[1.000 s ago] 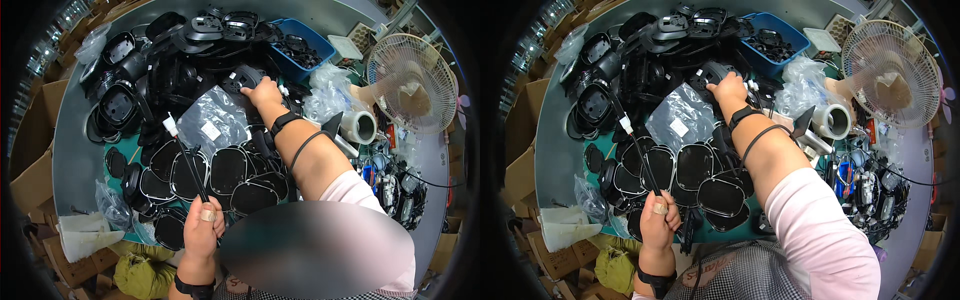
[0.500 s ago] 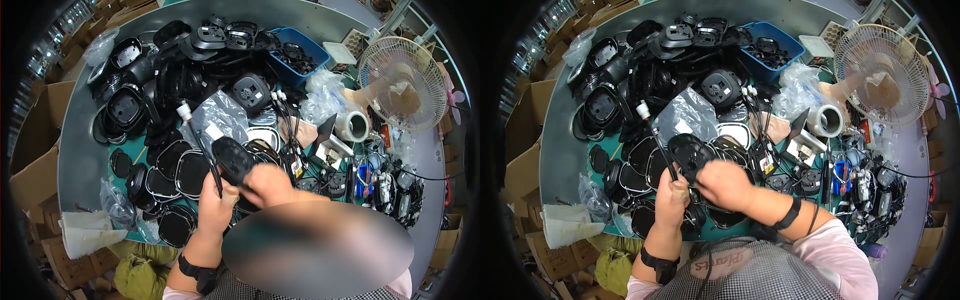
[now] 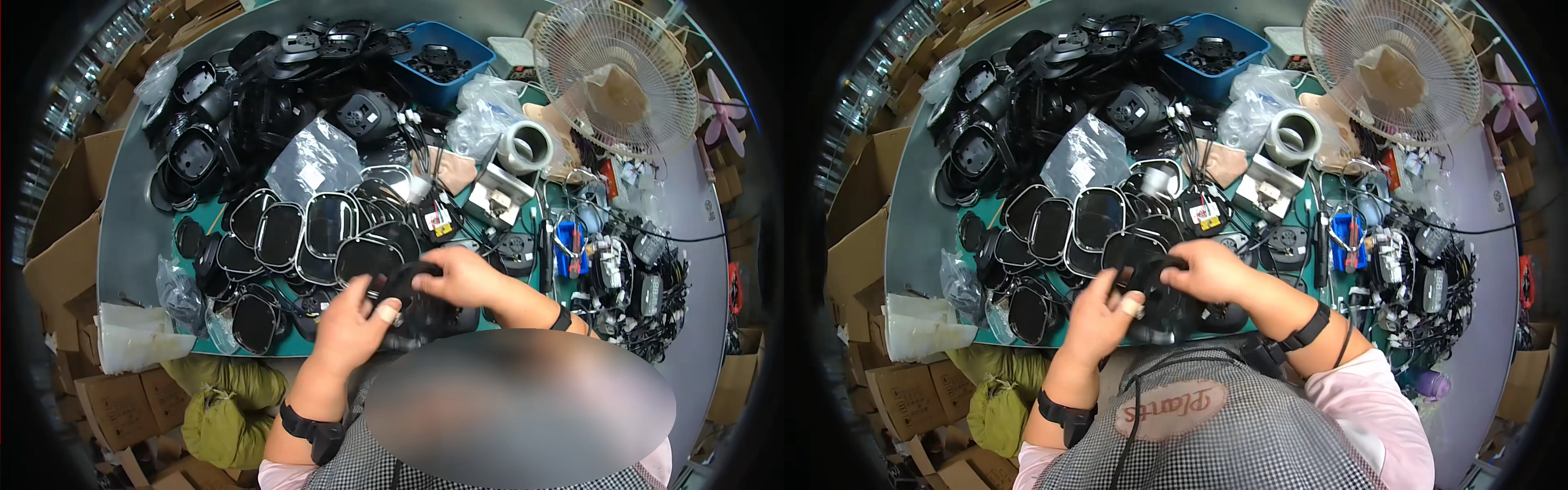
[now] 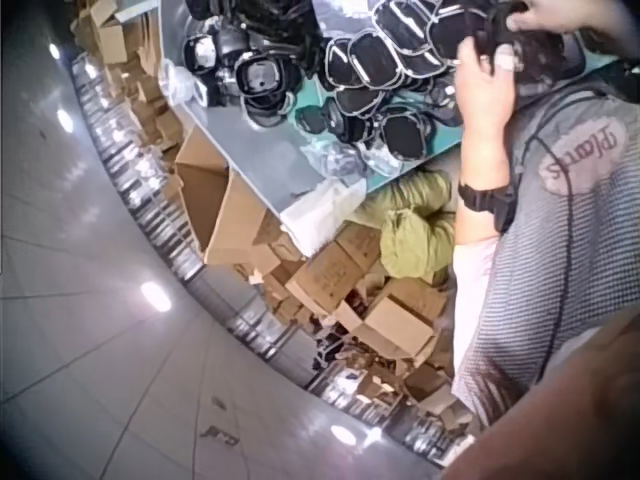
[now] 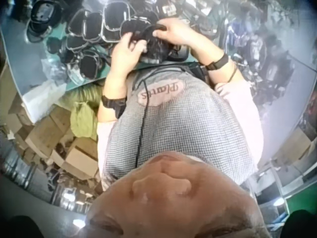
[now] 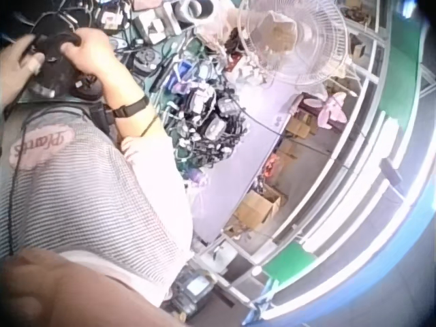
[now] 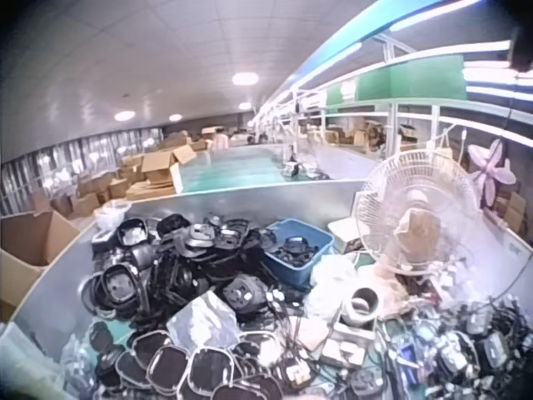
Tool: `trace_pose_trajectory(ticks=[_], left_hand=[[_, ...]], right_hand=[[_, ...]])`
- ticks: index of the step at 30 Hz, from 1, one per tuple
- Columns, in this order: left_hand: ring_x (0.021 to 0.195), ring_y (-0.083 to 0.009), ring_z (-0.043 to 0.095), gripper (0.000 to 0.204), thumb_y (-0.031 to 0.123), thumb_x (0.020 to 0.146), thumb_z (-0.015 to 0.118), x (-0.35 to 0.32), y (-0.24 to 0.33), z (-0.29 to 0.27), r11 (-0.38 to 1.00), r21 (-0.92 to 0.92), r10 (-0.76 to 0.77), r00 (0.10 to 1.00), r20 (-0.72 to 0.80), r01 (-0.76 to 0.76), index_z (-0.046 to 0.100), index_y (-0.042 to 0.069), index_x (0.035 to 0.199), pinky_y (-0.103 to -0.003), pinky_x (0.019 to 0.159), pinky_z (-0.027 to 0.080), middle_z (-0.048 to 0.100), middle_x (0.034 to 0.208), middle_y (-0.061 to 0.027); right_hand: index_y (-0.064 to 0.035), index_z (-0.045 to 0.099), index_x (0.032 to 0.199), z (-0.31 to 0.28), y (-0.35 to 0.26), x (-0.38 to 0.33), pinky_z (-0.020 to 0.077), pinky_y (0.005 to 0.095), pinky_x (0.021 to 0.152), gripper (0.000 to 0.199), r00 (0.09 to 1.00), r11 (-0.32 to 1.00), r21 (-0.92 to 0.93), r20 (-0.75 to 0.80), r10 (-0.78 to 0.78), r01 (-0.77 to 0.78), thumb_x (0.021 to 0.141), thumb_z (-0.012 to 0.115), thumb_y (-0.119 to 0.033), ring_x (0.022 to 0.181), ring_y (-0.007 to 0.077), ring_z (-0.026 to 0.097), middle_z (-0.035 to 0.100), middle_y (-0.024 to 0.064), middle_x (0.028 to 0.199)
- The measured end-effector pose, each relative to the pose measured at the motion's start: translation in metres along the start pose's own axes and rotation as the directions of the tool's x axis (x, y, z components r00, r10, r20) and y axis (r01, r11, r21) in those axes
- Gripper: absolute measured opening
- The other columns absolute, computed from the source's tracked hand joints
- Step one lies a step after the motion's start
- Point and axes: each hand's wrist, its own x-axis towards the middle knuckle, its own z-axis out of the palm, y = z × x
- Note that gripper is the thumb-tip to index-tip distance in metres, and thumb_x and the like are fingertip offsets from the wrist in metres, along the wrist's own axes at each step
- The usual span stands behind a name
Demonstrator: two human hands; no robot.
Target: Assembling or checking the display and internal components of an electronic device in a factory setting.
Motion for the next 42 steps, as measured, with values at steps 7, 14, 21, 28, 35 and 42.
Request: trace_pose_trajectory(ticks=[7,14,21,28,35,42], left_hand=[[0.067,-0.0267,0.061,0.02,0.02,0.099,0.053,-0.029,0.0,0.023,0.965,0.09,0.258,0.958,-0.126,-0.248,0.063,0.003,0.1,-0.033,0.064,0.048,0.062,0.075,-0.0138],[0.066,-0.0131,0.05,0.03,0.021,0.1,0.05,-0.048,-0.013,0.057,0.999,0.021,0.035,0.996,-0.087,-0.033,0.06,0.0,0.081,-0.029,0.063,0.044,0.053,0.069,-0.0039],[0.062,-0.0117,0.05,0.03,0.02,0.097,0.053,-0.062,0.029,0.038,0.989,0.149,0.029,0.994,-0.107,-0.013,0.061,-0.001,0.077,-0.029,0.059,0.042,0.054,0.064,-0.0039],[0.063,-0.0147,0.056,0.022,0.02,0.097,0.057,-0.057,0.033,0.043,0.995,-0.06,0.062,0.982,-0.176,-0.074,0.065,0.001,0.091,-0.031,0.061,0.046,0.061,0.071,-0.0073],[0.062,-0.0236,0.06,0.017,0.018,0.096,0.058,-0.054,0.021,0.057,0.976,0.152,0.195,0.937,-0.288,-0.157,0.065,0.003,0.097,-0.033,0.061,0.047,0.063,0.072,-0.0119],[0.066,-0.0384,0.062,0.018,0.021,0.094,0.059,-0.048,0.035,0.06,0.896,0.411,0.3,0.909,-0.29,-0.165,0.062,0.005,0.088,-0.045,0.06,0.048,0.061,0.069,-0.0183]], right_hand=[[0.0012,0.053,0.126,0.002,0.035,-0.016,0.0529,0.0315,0.088,0.037,0.905,0.469,0.873,-0.302,0.299,0.136,0.09,0.059,0.0,0.097,0.0175,0.064,0.065,0.009,0.112],[0.001,0.056,0.123,0.017,0.033,-0.022,0.0486,0.029,0.09,0.029,0.829,0.417,0.83,-0.497,0.256,0.37,0.094,0.055,-0.001,0.098,0.014,0.061,0.065,0.0062,0.111],[-0.004,0.061,0.112,0.016,0.036,-0.045,0.0507,0.0315,0.081,0.027,0.646,0.897,0.05,-0.712,-0.276,0.438,0.087,0.058,0.007,0.088,0.0228,0.067,0.068,0.0116,0.098],[-0.0036,0.062,0.112,0.025,0.025,-0.056,0.0497,0.029,0.081,0.022,0.727,0.853,0.273,-0.666,-0.166,0.445,0.091,0.059,0.002,0.086,0.0178,0.064,0.067,0.0082,0.095],[-0.0011,0.06,0.113,0.025,0.022,-0.062,0.0477,0.0281,0.086,0.02,0.807,0.807,0.411,-0.576,-0.131,0.425,0.094,0.059,-0.002,0.093,0.0127,0.06,0.064,0.0062,0.1],[-0.0017,0.059,0.119,0.032,0.019,-0.066,0.0486,0.0288,0.086,0.028,0.825,0.747,0.482,-0.543,-0.157,0.459,0.091,0.06,-0.002,0.093,0.0138,0.06,0.065,0.0067,0.1]])
